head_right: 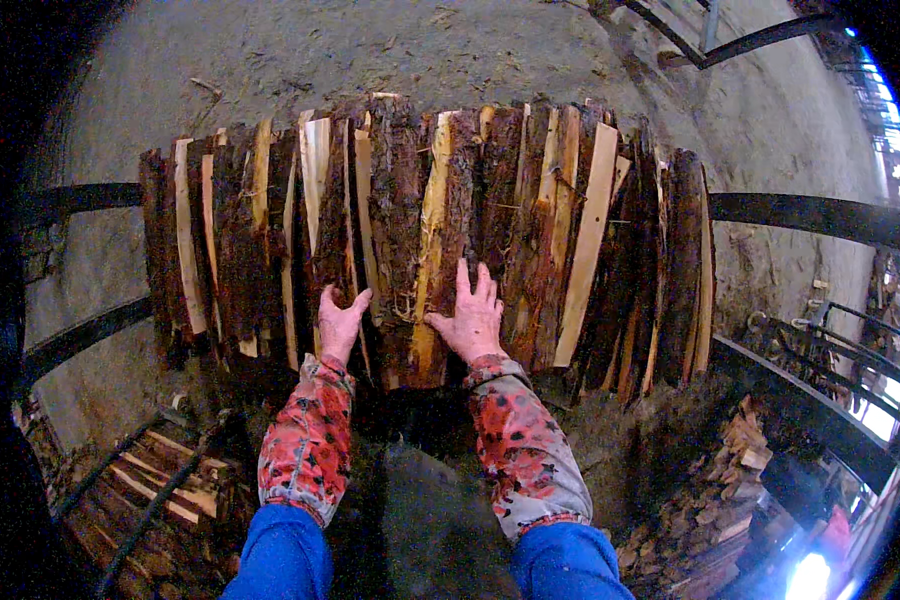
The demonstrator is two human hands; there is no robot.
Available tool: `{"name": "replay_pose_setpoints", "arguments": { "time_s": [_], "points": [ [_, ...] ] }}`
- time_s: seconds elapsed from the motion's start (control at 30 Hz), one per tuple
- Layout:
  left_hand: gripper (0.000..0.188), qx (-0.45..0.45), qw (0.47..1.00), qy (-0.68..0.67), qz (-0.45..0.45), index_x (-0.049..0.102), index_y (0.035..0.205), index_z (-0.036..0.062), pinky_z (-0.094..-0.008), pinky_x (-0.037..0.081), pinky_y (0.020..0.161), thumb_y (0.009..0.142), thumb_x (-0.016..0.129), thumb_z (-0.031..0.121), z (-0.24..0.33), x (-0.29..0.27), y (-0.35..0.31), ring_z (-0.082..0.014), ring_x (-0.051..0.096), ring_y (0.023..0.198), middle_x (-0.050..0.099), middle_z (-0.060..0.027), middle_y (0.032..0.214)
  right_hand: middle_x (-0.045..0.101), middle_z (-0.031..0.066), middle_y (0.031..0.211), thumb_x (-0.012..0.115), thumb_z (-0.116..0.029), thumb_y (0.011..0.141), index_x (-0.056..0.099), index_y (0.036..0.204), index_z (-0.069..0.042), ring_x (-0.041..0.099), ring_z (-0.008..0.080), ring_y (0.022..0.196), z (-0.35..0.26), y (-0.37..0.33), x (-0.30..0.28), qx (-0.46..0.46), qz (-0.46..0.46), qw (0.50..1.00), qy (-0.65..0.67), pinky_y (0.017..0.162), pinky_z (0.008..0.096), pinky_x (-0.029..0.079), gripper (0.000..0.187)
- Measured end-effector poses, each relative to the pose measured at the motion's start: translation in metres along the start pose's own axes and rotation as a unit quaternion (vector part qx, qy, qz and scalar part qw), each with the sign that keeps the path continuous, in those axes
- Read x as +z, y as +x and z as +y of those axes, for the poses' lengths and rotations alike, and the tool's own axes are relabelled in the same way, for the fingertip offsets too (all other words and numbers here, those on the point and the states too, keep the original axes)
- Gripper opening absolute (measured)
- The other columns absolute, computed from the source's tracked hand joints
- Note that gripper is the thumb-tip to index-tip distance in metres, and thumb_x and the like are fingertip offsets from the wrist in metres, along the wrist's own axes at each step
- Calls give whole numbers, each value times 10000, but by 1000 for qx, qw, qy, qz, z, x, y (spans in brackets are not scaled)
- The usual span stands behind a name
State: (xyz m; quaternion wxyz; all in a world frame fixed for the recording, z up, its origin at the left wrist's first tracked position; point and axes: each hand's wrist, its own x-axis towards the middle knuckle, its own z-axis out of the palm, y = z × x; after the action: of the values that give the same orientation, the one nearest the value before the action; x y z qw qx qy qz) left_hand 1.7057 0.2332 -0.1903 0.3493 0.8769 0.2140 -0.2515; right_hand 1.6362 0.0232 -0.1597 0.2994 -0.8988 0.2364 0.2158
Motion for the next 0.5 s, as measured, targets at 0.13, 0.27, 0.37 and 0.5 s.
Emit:
{"name": "replay_pose_setpoints", "arguments": {
  "time_s": [0.13, 0.27, 0.37, 0.5],
  "points": [
    [800, 39, 999, 5, 23, 377, 1314, -96, -391, 403, 980, 768, 762, 344, -33, -7, -15, -320, 498, 1163, 496, -240, 1262, 308, 261, 1406, 745, -221, 726, 253, 1442, -61, 337, 426, 1283, 8, -25, -1, 2, 12, 999, 30, 1001, 501, 364, 884],
    [703, 91, 991, 88, 47, 463, 1238, -74, -418, 404, 972, 739, 762, 321, -17, -8, -64, -369, 493, 1134, 509, -260, 1201, 383, 262, 1344, 662, -109, 746, 353, 1384, -21, 390, 419, 1246, 31, -71, -8, -16, 16, 1000, 18, 1032, 434, 363, 714],
    [597, 179, 975, 88, 97, 497, 1139, -60, -472, 403, 908, 714, 723, 295, -39, 17, -95, -419, 493, 1021, 530, -258, 1060, 429, 255, 1292, 681, -146, 757, 398, 1356, -7, 425, 417, 1196, 41, -115, -12, -24, 5, 999, 32, 1022, 432, 362, 677],
    [554, 131, 989, 69, 5, 524, 1095, -31, -437, 466, 840, 714, 745, 305, -42, 16, -137, -370, 551, 965, 562, -223, 1023, 502, 236, 1204, 684, -226, 768, 474, 1304, 2, 502, 381, 1118, 57, -180, -24, 18, -84, 995, 56, 951, 414, 420, 620]
  ]
}}
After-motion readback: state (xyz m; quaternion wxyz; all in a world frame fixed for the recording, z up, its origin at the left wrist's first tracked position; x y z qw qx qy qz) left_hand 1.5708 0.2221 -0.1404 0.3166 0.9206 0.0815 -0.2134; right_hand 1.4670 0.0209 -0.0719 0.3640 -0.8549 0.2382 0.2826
